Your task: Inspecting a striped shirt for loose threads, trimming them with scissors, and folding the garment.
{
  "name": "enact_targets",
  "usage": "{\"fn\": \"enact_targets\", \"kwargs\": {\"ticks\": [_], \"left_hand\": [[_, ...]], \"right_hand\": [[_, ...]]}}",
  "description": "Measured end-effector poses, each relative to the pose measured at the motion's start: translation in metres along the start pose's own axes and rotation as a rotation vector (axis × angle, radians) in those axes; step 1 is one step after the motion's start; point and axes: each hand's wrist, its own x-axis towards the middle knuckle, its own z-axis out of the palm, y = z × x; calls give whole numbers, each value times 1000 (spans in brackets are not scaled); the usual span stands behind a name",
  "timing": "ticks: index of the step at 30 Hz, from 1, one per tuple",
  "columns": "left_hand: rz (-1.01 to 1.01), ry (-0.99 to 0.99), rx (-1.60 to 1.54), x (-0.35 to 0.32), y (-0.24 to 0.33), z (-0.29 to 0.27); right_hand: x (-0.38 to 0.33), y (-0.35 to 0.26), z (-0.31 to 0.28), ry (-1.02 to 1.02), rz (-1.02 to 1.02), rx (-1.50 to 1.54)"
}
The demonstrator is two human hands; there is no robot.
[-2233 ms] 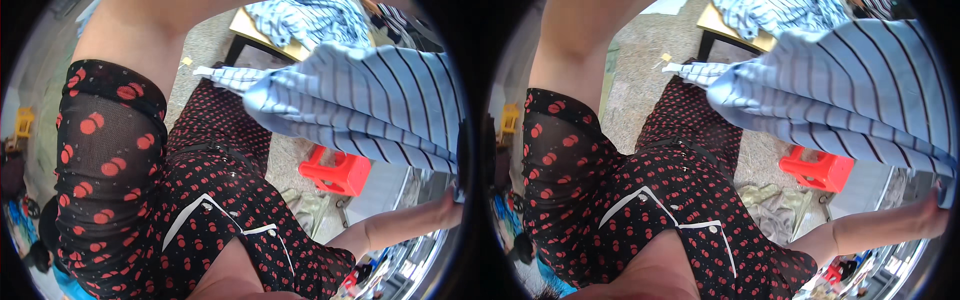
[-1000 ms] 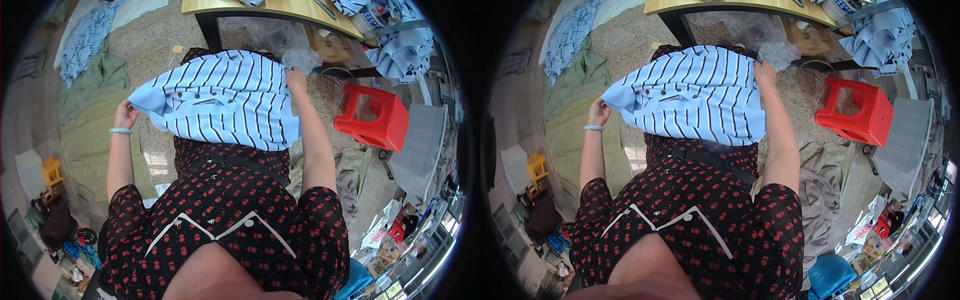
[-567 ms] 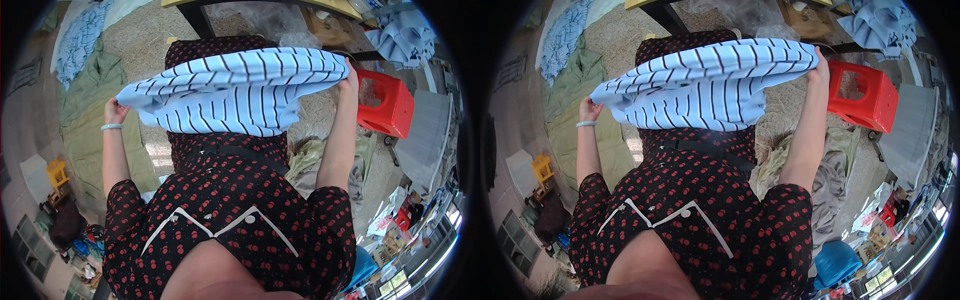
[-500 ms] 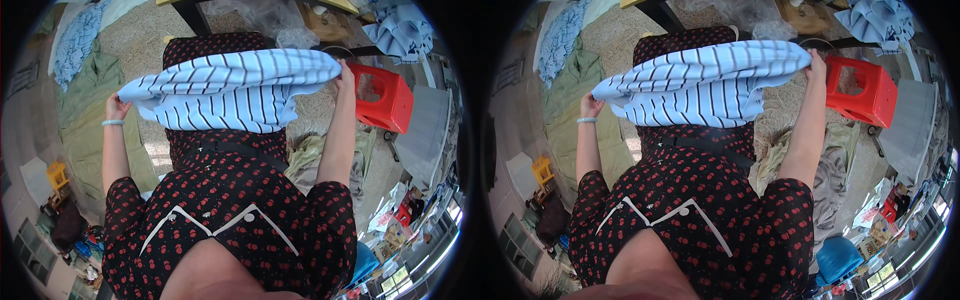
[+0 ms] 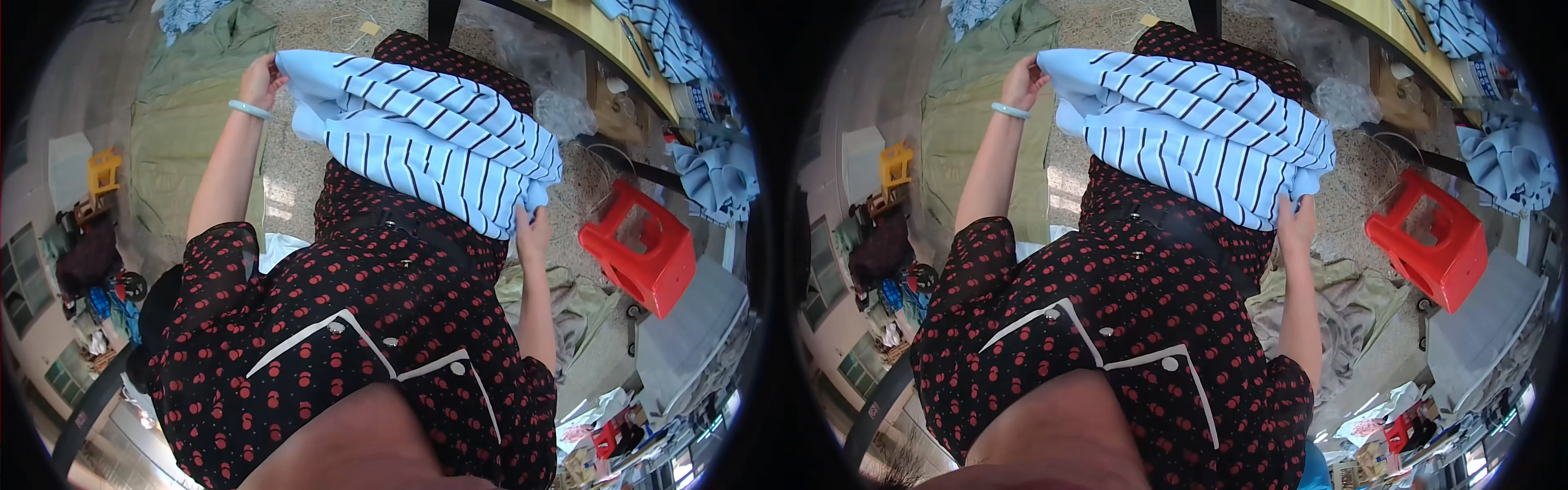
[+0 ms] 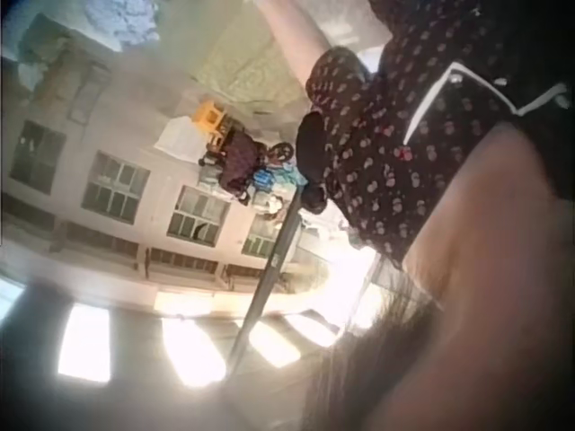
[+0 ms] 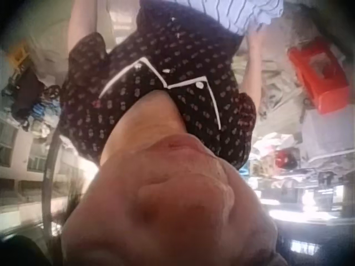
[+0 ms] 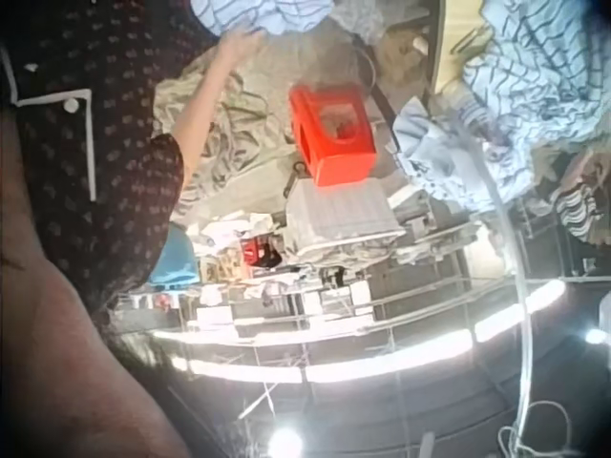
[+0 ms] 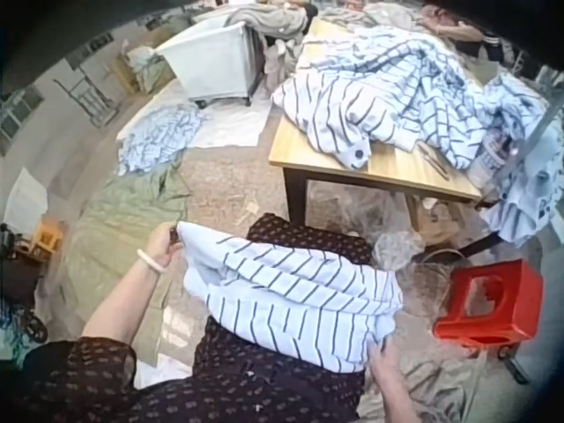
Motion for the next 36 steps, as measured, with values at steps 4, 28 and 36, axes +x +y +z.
{"fn": "enact_targets", "kwargs": {"ticks": [4,28,36], "left_hand": [[472,174,577,-30,8,35],[76,-1176,1117,-133,-36,41],[207,-977,870,-138,-79,95]], "right_hand": [[20,54,-26,-51,28,-132],[25,78,-94,-116,294,36],[99,-79,-98,326,-430,174]]}}
